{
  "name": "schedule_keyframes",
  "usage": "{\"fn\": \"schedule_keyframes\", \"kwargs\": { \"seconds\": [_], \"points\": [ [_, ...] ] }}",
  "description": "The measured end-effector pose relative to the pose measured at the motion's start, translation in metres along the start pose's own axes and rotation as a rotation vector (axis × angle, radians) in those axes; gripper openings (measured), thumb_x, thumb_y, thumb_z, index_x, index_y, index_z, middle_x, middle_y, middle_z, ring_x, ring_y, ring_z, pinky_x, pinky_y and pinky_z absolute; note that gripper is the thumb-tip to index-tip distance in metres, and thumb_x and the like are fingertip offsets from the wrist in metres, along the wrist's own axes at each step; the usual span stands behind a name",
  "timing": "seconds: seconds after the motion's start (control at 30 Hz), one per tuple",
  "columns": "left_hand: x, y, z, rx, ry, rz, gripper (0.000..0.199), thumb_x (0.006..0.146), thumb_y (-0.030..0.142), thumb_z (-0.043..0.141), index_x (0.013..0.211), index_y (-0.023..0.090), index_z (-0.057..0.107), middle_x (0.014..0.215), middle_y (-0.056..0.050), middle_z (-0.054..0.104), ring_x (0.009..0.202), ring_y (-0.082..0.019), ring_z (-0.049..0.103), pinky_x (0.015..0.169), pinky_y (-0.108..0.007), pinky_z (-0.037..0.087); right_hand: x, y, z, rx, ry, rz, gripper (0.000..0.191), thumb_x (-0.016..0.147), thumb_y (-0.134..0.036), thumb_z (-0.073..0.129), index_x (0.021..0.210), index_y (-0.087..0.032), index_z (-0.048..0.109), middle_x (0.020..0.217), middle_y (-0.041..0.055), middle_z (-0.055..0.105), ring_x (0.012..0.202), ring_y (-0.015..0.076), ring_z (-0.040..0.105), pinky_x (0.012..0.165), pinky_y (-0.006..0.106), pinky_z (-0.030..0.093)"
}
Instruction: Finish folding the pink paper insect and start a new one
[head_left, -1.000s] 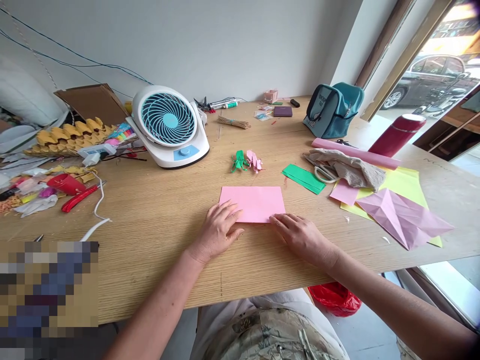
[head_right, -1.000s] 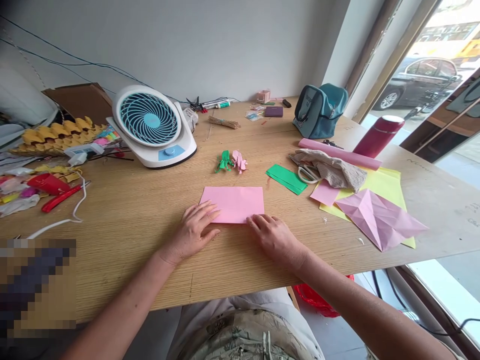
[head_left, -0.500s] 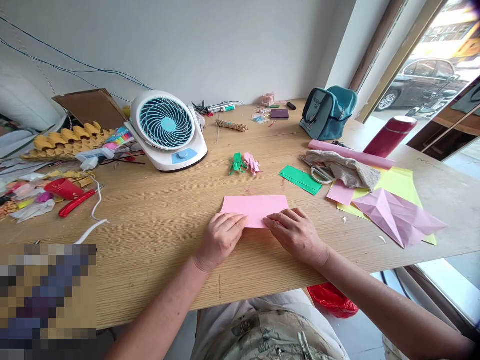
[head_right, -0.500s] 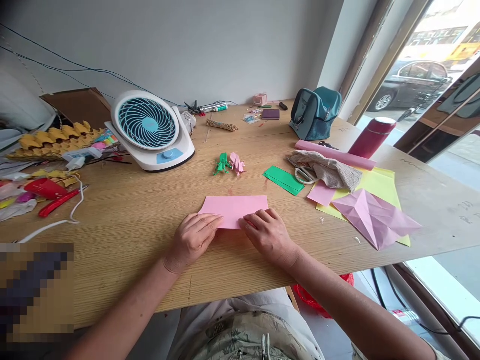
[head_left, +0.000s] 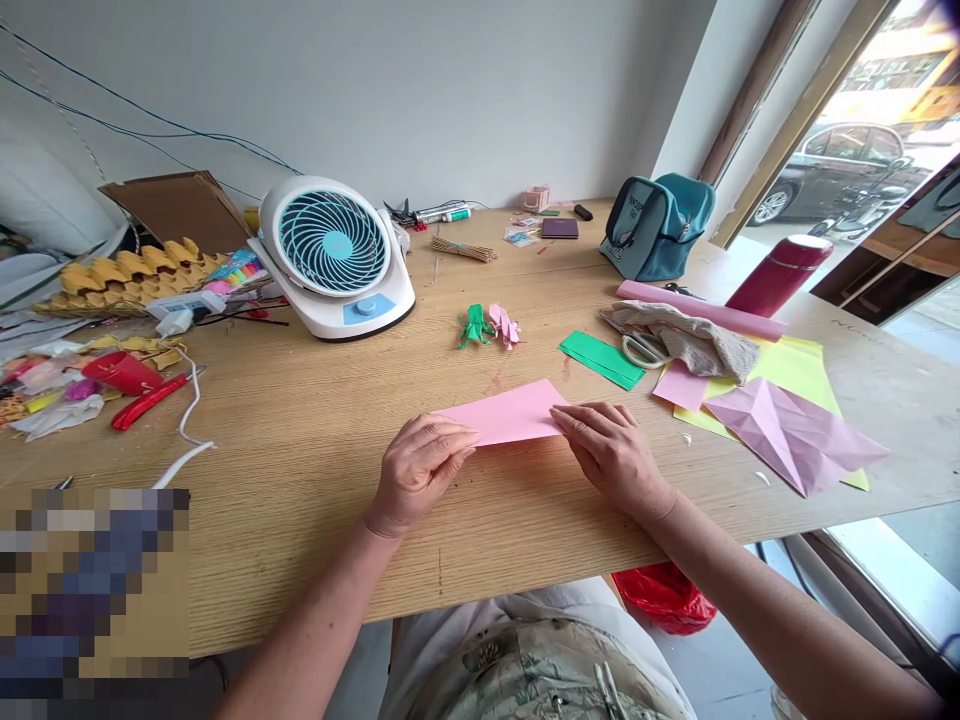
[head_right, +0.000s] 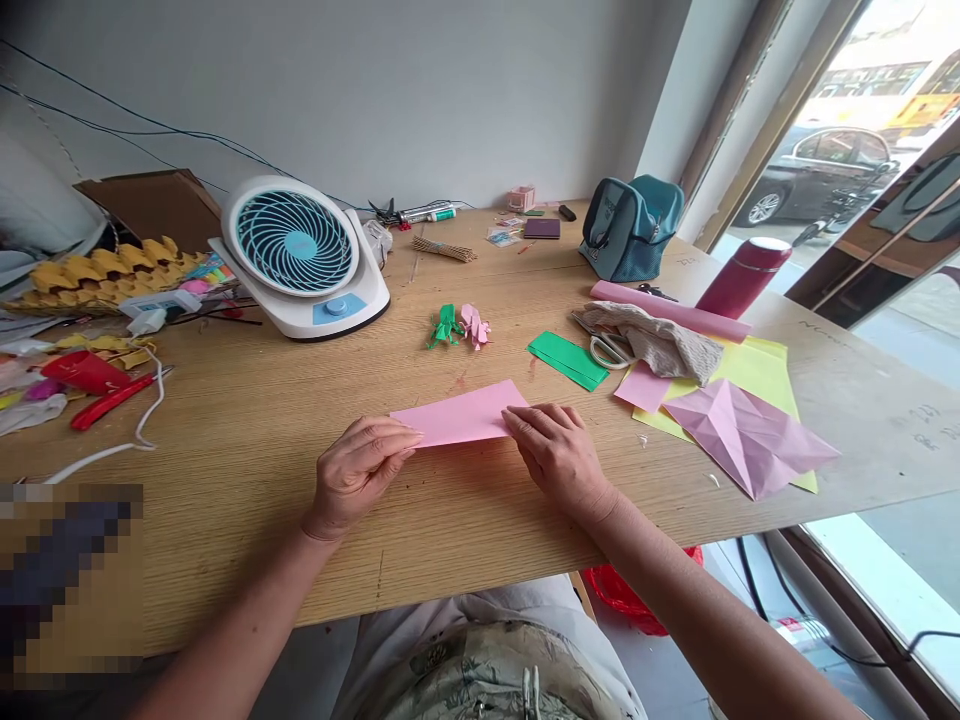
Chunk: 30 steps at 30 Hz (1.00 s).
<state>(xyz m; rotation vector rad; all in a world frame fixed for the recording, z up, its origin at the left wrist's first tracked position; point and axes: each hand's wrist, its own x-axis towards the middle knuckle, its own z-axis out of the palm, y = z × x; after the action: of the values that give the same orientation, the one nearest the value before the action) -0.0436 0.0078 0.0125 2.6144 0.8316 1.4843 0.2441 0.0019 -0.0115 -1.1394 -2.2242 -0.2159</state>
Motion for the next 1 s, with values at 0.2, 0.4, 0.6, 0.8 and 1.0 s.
{"fn": "schedule_keyframes", "kwargs": {
  "seconds": [0.2, 0.4, 0.6, 0.8, 1.0],
  "points": [
    [-0.001, 0.008, -0.002, 0.01, -0.036, 0.044, 0.028, 0.089, 0.011, 0.064, 0.114, 0.023, 0.069, 0.098, -0.004, 0.075, 0.093, -0.018, 0.064, 0.085, -0.035, 0.051, 0.001, 0.002, 0.002, -0.109, -0.061, 0.123, 0.031, 0.097, -0.015, 0.05, 0.124, -0.019, 0.066, 0.114, 0.0086, 0.071, 0.096, 0.0238, 0.058, 0.082, 0.038, 0.045],
    [-0.003, 0.013, -0.002, 0.032, -0.043, 0.094, 0.029, 0.089, 0.012, 0.063, 0.116, 0.021, 0.067, 0.101, -0.005, 0.075, 0.097, -0.019, 0.062, 0.085, -0.036, 0.049, -0.001, 0.006, 0.006, -0.177, -0.101, 0.234, 0.032, 0.095, -0.015, 0.05, 0.122, -0.019, 0.068, 0.118, 0.0096, 0.07, 0.094, 0.0241, 0.064, 0.077, 0.038, 0.046],
    [-0.002, 0.021, -0.001, 0.104, -0.09, 0.173, 0.026, 0.091, 0.016, 0.063, 0.116, 0.021, 0.066, 0.099, -0.005, 0.076, 0.09, -0.018, 0.064, 0.079, -0.034, 0.045, -0.004, 0.024, 0.012, 0.105, -0.017, 0.435, 0.038, 0.094, -0.017, 0.042, 0.122, -0.017, 0.068, 0.115, 0.0132, 0.07, 0.097, 0.0244, 0.068, 0.083, 0.039, 0.052],
    [-0.002, 0.029, 0.001, 0.216, -0.117, 0.229, 0.034, 0.091, 0.015, 0.06, 0.125, 0.021, 0.063, 0.098, -0.005, 0.076, 0.082, -0.017, 0.064, 0.075, -0.032, 0.045, 0.0, 0.022, 0.006, 0.934, 0.038, 0.878, 0.053, 0.098, -0.045, 0.043, 0.146, -0.022, 0.042, 0.083, 0.0046, 0.069, 0.068, 0.0202, 0.07, 0.066, 0.037, 0.059],
    [-0.002, 0.038, 0.009, 0.243, -0.197, 0.292, 0.037, 0.09, 0.014, 0.063, 0.126, 0.022, 0.061, 0.098, -0.003, 0.076, 0.076, -0.015, 0.064, 0.07, -0.031, 0.044, 0.007, -0.004, -0.002, 1.321, -0.161, 0.874, 0.076, 0.089, -0.049, 0.062, 0.152, -0.025, 0.027, 0.085, 0.0018, 0.067, 0.074, 0.0193, 0.07, 0.072, 0.037, 0.061]
  ]
}}
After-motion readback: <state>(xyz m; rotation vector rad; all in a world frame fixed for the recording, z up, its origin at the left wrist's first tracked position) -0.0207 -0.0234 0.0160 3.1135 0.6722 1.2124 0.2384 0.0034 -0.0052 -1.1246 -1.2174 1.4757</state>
